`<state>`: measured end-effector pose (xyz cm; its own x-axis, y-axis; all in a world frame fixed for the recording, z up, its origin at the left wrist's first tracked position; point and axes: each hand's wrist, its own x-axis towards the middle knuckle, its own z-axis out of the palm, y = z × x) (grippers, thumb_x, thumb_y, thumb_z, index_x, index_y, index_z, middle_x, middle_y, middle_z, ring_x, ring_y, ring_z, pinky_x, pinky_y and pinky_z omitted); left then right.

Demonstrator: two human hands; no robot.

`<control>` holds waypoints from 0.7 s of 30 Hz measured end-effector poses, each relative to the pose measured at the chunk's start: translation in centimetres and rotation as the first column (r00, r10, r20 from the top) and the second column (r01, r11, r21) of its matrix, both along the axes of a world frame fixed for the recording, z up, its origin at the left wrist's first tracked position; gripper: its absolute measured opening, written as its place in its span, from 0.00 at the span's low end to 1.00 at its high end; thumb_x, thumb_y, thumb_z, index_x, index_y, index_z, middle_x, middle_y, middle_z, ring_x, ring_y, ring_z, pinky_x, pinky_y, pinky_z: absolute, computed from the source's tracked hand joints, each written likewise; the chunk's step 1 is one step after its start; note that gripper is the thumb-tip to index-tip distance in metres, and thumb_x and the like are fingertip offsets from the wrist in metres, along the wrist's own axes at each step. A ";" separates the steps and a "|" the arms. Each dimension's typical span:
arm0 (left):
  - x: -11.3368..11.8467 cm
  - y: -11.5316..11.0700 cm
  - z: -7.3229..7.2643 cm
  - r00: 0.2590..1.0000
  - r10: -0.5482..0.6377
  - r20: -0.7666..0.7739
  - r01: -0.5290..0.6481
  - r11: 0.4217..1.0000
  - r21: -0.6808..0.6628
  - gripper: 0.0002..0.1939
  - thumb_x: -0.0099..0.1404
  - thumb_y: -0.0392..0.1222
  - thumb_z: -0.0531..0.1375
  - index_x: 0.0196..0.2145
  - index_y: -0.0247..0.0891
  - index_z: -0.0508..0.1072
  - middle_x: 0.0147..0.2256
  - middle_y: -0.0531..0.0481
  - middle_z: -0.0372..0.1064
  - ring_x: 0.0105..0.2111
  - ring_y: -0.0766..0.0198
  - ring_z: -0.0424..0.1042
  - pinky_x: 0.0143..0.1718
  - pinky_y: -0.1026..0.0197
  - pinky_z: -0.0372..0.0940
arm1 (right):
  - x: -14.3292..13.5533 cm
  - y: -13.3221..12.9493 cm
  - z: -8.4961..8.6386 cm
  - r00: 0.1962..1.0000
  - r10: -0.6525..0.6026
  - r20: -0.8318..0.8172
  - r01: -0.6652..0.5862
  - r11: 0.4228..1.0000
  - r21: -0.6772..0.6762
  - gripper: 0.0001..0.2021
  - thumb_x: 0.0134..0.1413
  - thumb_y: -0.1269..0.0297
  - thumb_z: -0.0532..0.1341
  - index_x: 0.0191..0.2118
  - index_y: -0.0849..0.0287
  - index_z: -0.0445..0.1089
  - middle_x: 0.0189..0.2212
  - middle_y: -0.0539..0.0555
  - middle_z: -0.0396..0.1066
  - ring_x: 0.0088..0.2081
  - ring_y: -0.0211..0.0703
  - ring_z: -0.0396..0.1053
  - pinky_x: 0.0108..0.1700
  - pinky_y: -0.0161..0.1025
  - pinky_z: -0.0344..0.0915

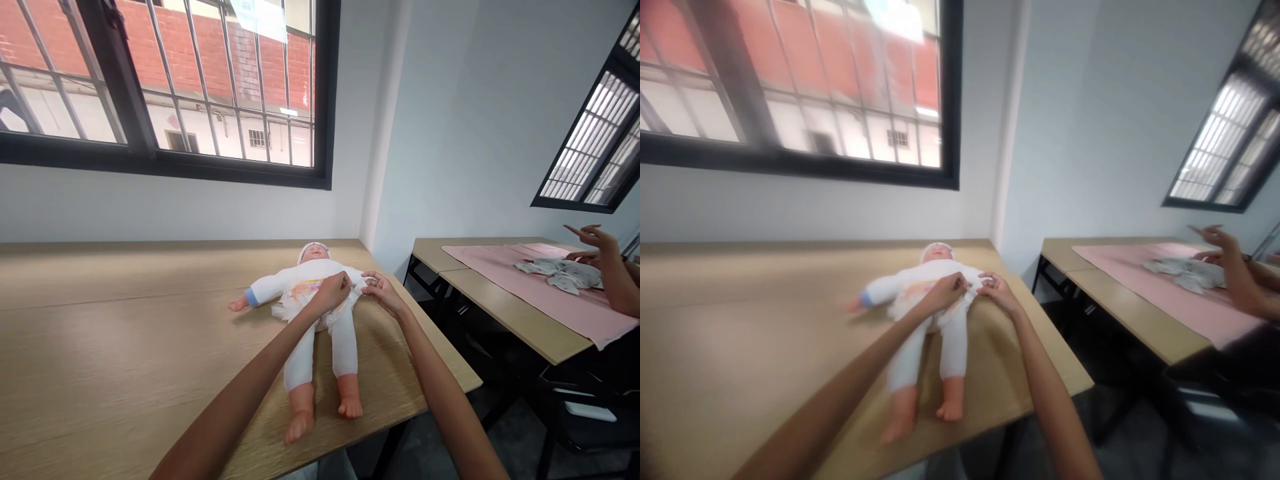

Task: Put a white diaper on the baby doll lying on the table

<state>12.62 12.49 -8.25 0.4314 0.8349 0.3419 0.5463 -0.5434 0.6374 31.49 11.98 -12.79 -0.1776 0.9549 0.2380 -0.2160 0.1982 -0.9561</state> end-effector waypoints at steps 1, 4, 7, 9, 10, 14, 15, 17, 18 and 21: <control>0.0 0.0 0.0 1.000 -0.001 0.003 0.001 1.000 -0.002 0.07 0.56 0.31 0.49 0.26 0.39 0.64 0.30 0.51 0.70 0.32 0.62 0.69 0.39 0.60 0.63 | 0.0 0.1 0.0 1.000 -0.005 -0.004 0.005 1.000 -0.004 0.21 0.37 0.66 0.70 0.42 0.55 0.68 0.24 0.44 0.66 0.29 0.34 0.65 0.38 0.34 0.60; 0.0 0.0 -0.1 1.000 -0.012 0.010 0.012 1.000 0.000 0.07 0.56 0.32 0.49 0.27 0.40 0.64 0.30 0.51 0.70 0.33 0.62 0.69 0.40 0.60 0.63 | 0.1 0.3 -0.2 0.999 -0.027 -0.023 0.027 1.000 -0.016 0.21 0.37 0.66 0.70 0.42 0.56 0.68 0.24 0.44 0.66 0.29 0.34 0.66 0.40 0.35 0.62; -0.1 0.0 -0.1 1.000 -0.012 0.013 0.012 1.000 0.005 0.07 0.57 0.32 0.49 0.26 0.40 0.63 0.30 0.51 0.69 0.33 0.62 0.68 0.39 0.60 0.62 | 0.1 0.4 -0.2 0.998 -0.047 -0.035 0.046 0.999 -0.024 0.21 0.37 0.65 0.70 0.41 0.56 0.68 0.24 0.44 0.66 0.29 0.35 0.67 0.40 0.36 0.62; -0.1 0.0 -0.1 1.000 -0.002 0.002 0.002 1.000 0.011 0.06 0.58 0.33 0.49 0.26 0.40 0.62 0.29 0.52 0.68 0.32 0.62 0.68 0.37 0.60 0.61 | 0.1 0.3 -0.1 0.998 -0.053 -0.036 0.052 0.998 -0.024 0.21 0.37 0.66 0.70 0.41 0.56 0.68 0.23 0.44 0.66 0.28 0.34 0.67 0.39 0.35 0.62; -0.1 0.1 -0.2 1.000 0.002 -0.005 -0.002 1.000 0.014 0.06 0.58 0.33 0.49 0.25 0.40 0.61 0.28 0.52 0.68 0.31 0.62 0.68 0.36 0.61 0.61 | 0.1 0.3 -0.1 0.998 -0.054 -0.035 0.053 0.998 -0.022 0.21 0.37 0.66 0.70 0.41 0.56 0.68 0.23 0.44 0.66 0.28 0.34 0.66 0.39 0.35 0.62; 0.0 0.0 -0.2 1.000 0.006 -0.010 -0.005 1.000 0.017 0.06 0.59 0.33 0.48 0.25 0.40 0.59 0.27 0.53 0.66 0.30 0.63 0.66 0.33 0.62 0.59 | 0.2 0.4 -0.4 0.997 -0.075 -0.021 0.075 0.997 -0.017 0.20 0.38 0.66 0.69 0.42 0.57 0.68 0.23 0.45 0.68 0.28 0.35 0.67 0.38 0.35 0.61; 0.0 0.0 -0.2 1.000 0.006 -0.008 -0.005 1.000 0.017 0.06 0.59 0.33 0.48 0.26 0.40 0.59 0.27 0.54 0.66 0.30 0.63 0.66 0.33 0.63 0.59 | 0.2 0.6 -0.5 0.996 -0.085 -0.017 0.085 0.996 -0.019 0.20 0.38 0.66 0.69 0.42 0.57 0.68 0.24 0.45 0.69 0.28 0.35 0.67 0.38 0.35 0.61; 0.1 -0.2 -0.2 1.000 0.017 -0.017 -0.016 1.000 0.019 0.07 0.61 0.35 0.48 0.25 0.40 0.59 0.25 0.54 0.65 0.29 0.63 0.66 0.32 0.63 0.59 | 0.2 0.8 -0.7 0.994 -0.105 -0.021 0.105 0.994 -0.024 0.20 0.38 0.65 0.69 0.41 0.57 0.69 0.24 0.46 0.70 0.28 0.35 0.67 0.37 0.35 0.61; 0.2 -0.2 -0.2 0.999 0.025 -0.024 -0.024 0.999 0.021 0.08 0.62 0.37 0.48 0.25 0.40 0.59 0.25 0.53 0.65 0.28 0.63 0.66 0.32 0.63 0.59 | 0.2 0.9 -0.8 0.994 -0.109 -0.027 0.109 0.994 -0.025 0.20 0.37 0.65 0.69 0.41 0.57 0.69 0.24 0.46 0.70 0.28 0.35 0.66 0.37 0.35 0.62; 0.3 -0.2 -0.2 0.999 0.018 -0.042 -0.017 0.999 0.029 0.10 0.63 0.40 0.48 0.27 0.39 0.65 0.27 0.52 0.69 0.29 0.62 0.68 0.33 0.62 0.59 | 0.0 0.8 -0.6 0.994 -0.096 -0.051 0.095 0.995 -0.024 0.20 0.36 0.67 0.69 0.41 0.57 0.69 0.23 0.44 0.67 0.27 0.34 0.65 0.37 0.35 0.62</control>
